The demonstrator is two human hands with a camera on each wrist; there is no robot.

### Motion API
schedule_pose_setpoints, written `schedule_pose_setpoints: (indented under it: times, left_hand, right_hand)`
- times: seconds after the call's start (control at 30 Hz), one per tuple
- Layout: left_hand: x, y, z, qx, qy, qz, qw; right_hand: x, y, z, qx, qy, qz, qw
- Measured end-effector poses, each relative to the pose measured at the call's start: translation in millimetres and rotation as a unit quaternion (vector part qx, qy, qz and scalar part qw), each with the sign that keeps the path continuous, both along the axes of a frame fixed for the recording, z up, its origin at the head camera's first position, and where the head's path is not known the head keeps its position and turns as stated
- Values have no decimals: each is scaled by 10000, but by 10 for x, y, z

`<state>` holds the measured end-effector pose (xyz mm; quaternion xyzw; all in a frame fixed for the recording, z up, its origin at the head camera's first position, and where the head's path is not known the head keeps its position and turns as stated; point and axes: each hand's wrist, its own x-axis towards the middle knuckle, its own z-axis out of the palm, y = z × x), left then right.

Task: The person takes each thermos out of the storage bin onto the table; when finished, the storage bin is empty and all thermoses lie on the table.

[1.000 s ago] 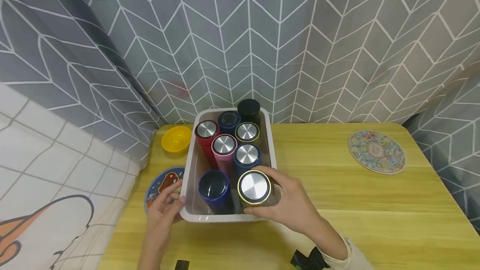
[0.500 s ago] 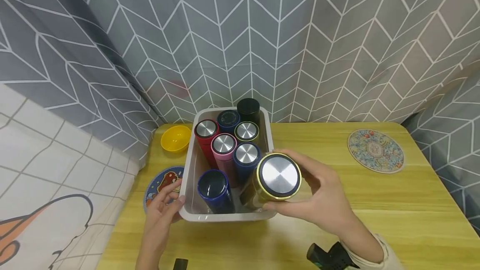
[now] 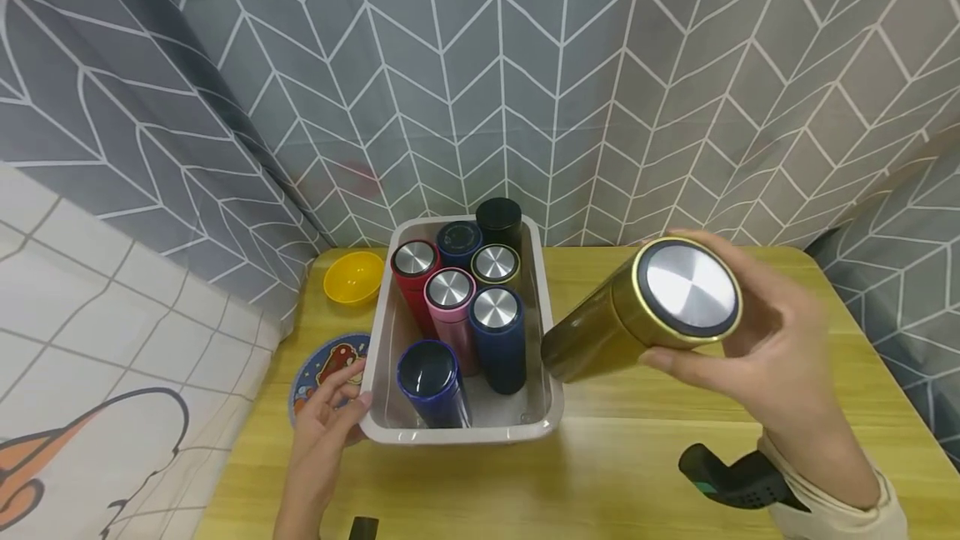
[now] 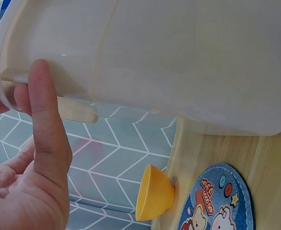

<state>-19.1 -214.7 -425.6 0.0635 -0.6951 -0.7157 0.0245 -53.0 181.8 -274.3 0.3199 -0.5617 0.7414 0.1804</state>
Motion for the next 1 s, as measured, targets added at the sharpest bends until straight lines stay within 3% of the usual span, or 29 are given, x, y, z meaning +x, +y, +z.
schedule_pose_setpoints:
  times: [0.13,0.23,0.3,0.43,0.5,0.6,0.7,0.83,1.0]
  left_hand:
    - [1,0,11,-15,35,-48,10000]
    - [-2,3,16,-40,14,-69,10000]
    - [-4,5,19,-34,21,-77,10000]
    - [2,2,18,8,121,-126,9998]
    - [5,0,16,24,180,-143,9997]
    - [9,-6,13,46,201,-127,9997]
    - [13,-11,14,80,226,-131,9996]
    - [13,-21,15,19,152,-202,9997]
    - [7,-30,11,-69,44,-259,9996]
  right_hand:
    - [-73,160,-50,211,-448,-483,9976]
    - [-165,269,-164,771,-968,-1135,9858]
    - [-240,346,-266,1368,-1272,-1775,9662]
    - [-386,513,-480,2479,-1862,-2828,9077]
    - [-459,600,-584,2737,-2124,-2994,8890]
    - [-569,701,-721,2904,-2400,-3129,8718]
    - [-663,764,-843,2718,-2476,-3277,8703]
    - [-782,845,-990,2047,-2447,-3634,8753]
    - [-921,963,-1129,1586,-2320,-4051,8700]
